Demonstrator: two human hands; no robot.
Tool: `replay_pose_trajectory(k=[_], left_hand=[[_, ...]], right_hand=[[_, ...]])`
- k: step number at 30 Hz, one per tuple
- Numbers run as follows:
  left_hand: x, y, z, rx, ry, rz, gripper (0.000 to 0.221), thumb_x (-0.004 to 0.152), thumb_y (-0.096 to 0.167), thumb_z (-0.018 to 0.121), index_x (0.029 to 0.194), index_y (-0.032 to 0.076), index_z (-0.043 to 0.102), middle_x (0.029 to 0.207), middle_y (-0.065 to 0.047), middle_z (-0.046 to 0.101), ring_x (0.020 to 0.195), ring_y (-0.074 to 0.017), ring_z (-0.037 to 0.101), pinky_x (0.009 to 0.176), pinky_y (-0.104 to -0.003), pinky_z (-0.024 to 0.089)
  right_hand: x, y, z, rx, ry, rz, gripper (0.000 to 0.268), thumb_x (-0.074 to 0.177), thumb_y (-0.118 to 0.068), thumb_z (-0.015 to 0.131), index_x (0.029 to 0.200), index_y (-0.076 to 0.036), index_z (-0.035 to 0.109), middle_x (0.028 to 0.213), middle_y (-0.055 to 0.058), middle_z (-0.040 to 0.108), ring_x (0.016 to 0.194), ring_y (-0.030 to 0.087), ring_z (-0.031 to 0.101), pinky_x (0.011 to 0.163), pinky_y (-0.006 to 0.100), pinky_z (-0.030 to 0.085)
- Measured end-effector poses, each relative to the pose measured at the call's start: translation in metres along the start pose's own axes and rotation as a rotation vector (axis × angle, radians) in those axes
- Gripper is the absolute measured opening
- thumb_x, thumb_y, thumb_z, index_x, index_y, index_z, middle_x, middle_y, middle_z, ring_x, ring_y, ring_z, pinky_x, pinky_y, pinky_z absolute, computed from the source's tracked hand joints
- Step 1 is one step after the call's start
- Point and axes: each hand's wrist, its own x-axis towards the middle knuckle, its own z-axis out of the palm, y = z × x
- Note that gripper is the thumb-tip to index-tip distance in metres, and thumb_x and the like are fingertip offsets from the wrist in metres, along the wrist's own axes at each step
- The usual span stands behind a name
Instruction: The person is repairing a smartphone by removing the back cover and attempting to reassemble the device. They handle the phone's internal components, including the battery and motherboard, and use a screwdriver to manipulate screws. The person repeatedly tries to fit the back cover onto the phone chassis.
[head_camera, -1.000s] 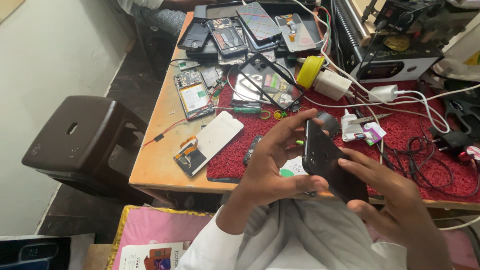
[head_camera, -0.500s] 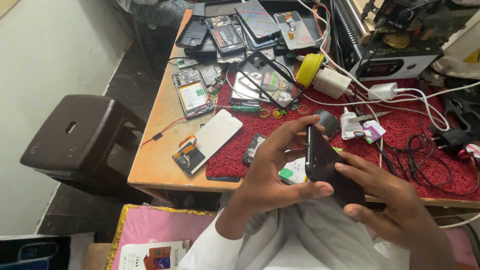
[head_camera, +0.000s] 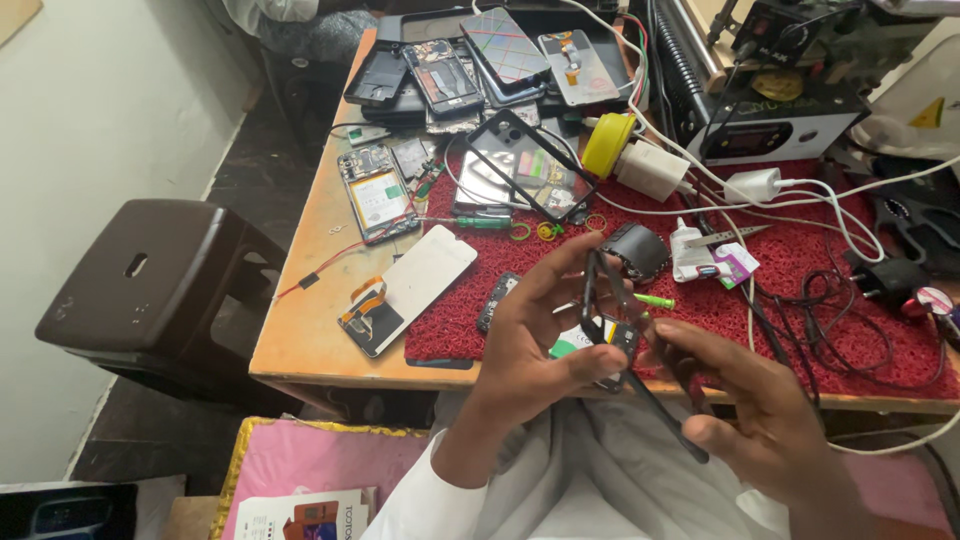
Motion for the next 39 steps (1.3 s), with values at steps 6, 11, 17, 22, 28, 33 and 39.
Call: replay_pose_trajectory(k=[6,11,17,22,28,33,39], left_hand=[[-0.005,-0.011,-0.006,-0.091,0.024,-0.039,0.093,0.088,0.028,0.089,0.160,-0.003,0.040,0.144,-0.015,0.060,0.131,-0.0245,0.063,0.116,-0.041,0.052],[-0.006,-0.012,-0.005,-0.176,0.032,-0.068,0.089,0.089,0.026,0.088,0.159,-0.004,0.040,0.144,-0.016,0.059,0.131,-0.0234,0.062,0.116,-0.039,0.054],[-0.006,-0.013,0.010,-0.010,0.184,-0.071,0.079,0.088,0.021,0.084,0.152,-0.004,0.045,0.130,-0.010,0.059,0.116,-0.0204,0.066,0.101,-0.035,0.059],[0.000,-0.017,0.011,0.249,0.299,-0.137,0.061,0.090,0.025,0.078,0.139,-0.003,0.057,0.120,-0.007,0.064,0.109,-0.0140,0.068,0.093,-0.030,0.059],[0.007,-0.010,-0.025,0.044,0.131,-0.196,0.032,0.108,0.020,0.062,0.123,-0.006,0.071,0.102,-0.005,0.075,0.092,-0.0089,0.067,0.083,-0.024,0.055],[0.014,-0.007,-0.042,0.121,0.073,-0.215,0.026,0.104,0.016,0.065,0.114,-0.006,0.075,0.097,-0.004,0.077,0.086,-0.0075,0.068,0.080,-0.025,0.057],[0.021,-0.011,-0.055,0.233,0.091,-0.140,0.027,0.104,0.018,0.068,0.116,-0.005,0.076,0.099,-0.004,0.077,0.090,-0.0056,0.065,0.081,-0.023,0.053]], right_hand=[[-0.004,0.012,-0.004,0.263,-0.031,0.096,0.080,0.094,-0.037,0.073,0.153,0.008,0.043,0.127,0.025,0.071,0.122,0.029,0.068,0.105,0.043,0.052],[-0.006,0.012,-0.010,0.267,-0.042,0.168,0.079,0.093,-0.037,0.073,0.154,0.005,0.045,0.126,0.024,0.072,0.115,0.029,0.073,0.097,0.042,0.058],[-0.002,-0.002,-0.001,-0.165,-0.072,0.138,0.078,0.085,-0.036,0.079,0.149,0.000,0.053,0.130,0.015,0.070,0.108,0.019,0.073,0.087,0.033,0.061],[0.001,0.002,0.003,0.126,-0.030,0.247,0.072,0.092,-0.036,0.068,0.150,0.004,0.051,0.124,0.021,0.073,0.106,0.021,0.070,0.091,0.035,0.057],[0.010,-0.001,-0.001,0.889,-0.179,0.305,0.082,0.104,-0.050,0.053,0.150,0.016,0.041,0.124,0.039,0.068,0.088,0.035,0.073,0.071,0.038,0.057],[0.031,0.002,-0.014,0.963,-0.367,0.411,0.086,0.098,-0.053,0.056,0.149,0.013,0.035,0.127,0.039,0.064,0.092,0.035,0.072,0.078,0.042,0.059],[0.045,0.014,-0.040,0.784,-0.310,0.461,0.082,0.102,-0.050,0.060,0.146,0.018,0.045,0.120,0.041,0.066,0.096,0.038,0.072,0.083,0.046,0.059]])
